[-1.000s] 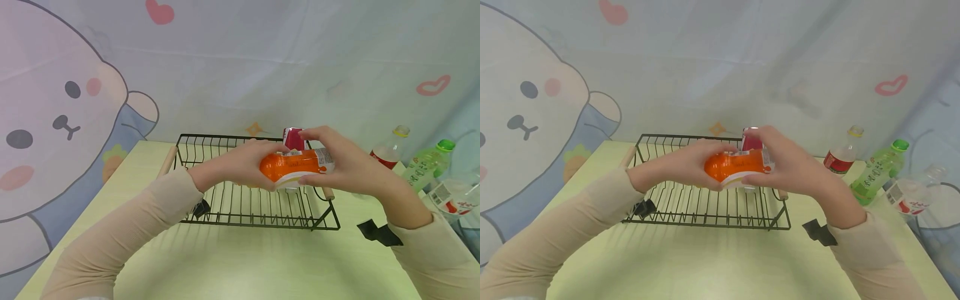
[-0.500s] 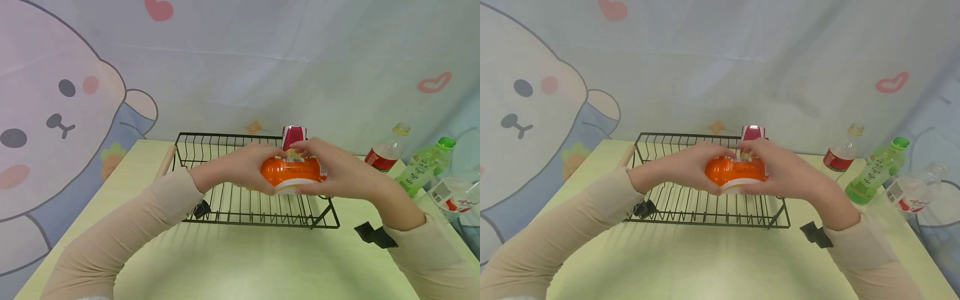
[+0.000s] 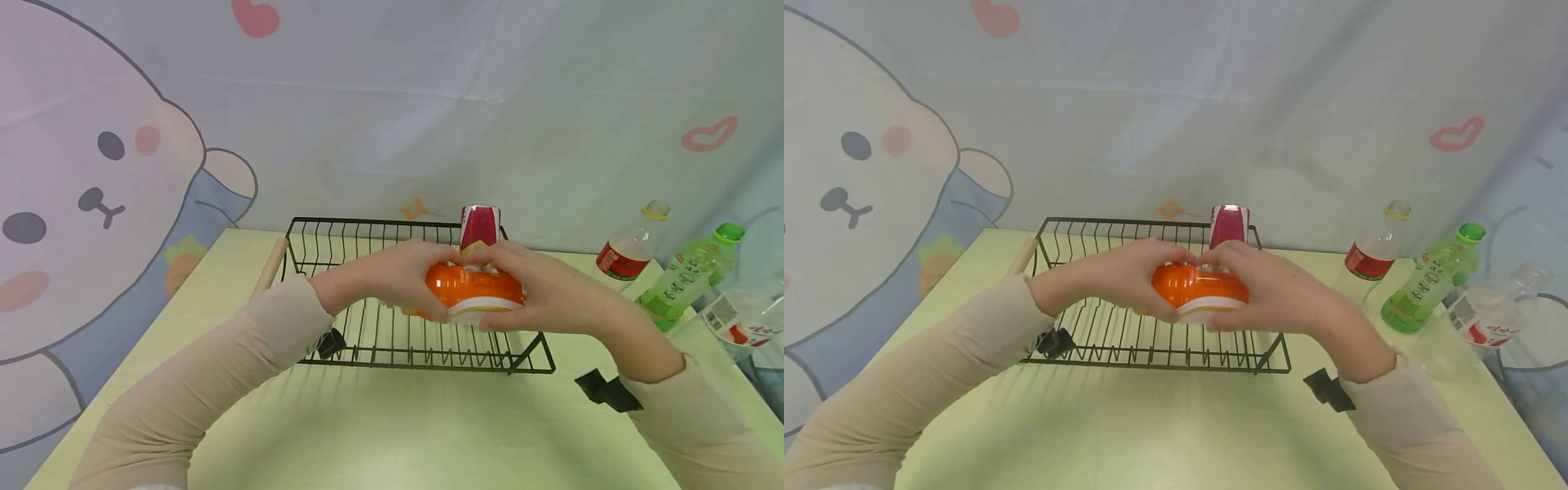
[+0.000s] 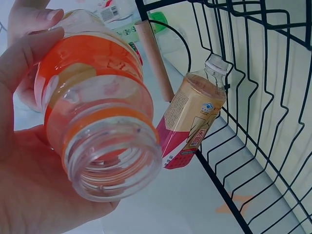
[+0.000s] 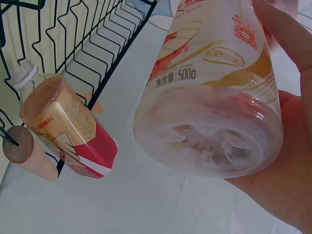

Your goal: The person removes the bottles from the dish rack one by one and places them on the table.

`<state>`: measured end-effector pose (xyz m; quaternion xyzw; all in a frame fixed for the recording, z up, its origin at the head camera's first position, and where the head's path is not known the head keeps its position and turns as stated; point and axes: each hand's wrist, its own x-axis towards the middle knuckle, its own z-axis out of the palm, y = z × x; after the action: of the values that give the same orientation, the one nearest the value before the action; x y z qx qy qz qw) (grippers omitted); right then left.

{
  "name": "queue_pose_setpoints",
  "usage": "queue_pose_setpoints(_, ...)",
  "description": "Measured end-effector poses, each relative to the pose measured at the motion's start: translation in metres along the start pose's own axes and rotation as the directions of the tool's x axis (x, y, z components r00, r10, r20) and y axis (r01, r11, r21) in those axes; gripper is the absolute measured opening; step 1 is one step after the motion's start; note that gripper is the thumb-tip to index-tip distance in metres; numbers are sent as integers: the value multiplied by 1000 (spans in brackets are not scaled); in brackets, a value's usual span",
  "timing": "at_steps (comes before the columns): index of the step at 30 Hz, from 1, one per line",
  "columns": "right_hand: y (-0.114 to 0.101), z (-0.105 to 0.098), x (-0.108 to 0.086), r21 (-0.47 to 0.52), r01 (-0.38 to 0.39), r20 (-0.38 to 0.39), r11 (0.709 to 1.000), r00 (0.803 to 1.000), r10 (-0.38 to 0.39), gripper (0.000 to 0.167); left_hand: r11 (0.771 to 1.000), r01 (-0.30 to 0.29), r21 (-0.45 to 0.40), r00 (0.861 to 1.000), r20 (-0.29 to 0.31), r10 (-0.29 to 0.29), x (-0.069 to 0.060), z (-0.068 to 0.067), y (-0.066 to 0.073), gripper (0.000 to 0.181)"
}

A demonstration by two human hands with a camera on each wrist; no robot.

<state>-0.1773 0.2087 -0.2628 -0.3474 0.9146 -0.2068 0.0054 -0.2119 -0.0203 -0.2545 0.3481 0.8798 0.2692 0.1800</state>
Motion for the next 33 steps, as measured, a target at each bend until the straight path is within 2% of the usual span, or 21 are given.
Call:
queue_pose_setpoints(12, 0, 8, 1, -71, -33, 15, 997, 999, 34, 66, 998, -9, 54, 1000, 10, 9, 4, 3, -1, 62)
queue_pose_setpoints(19, 1, 10, -1, -55, -44, 13, 997, 999, 45, 62, 1000, 14, 27, 1000, 25, -14, 5, 3, 0, 61)
queue_pose_setpoints(33, 4, 11, -1, -38, -30, -2, 999, 1000, 30, 61, 999, -9, 41, 1000, 21, 8, 8, 3, -2, 60)
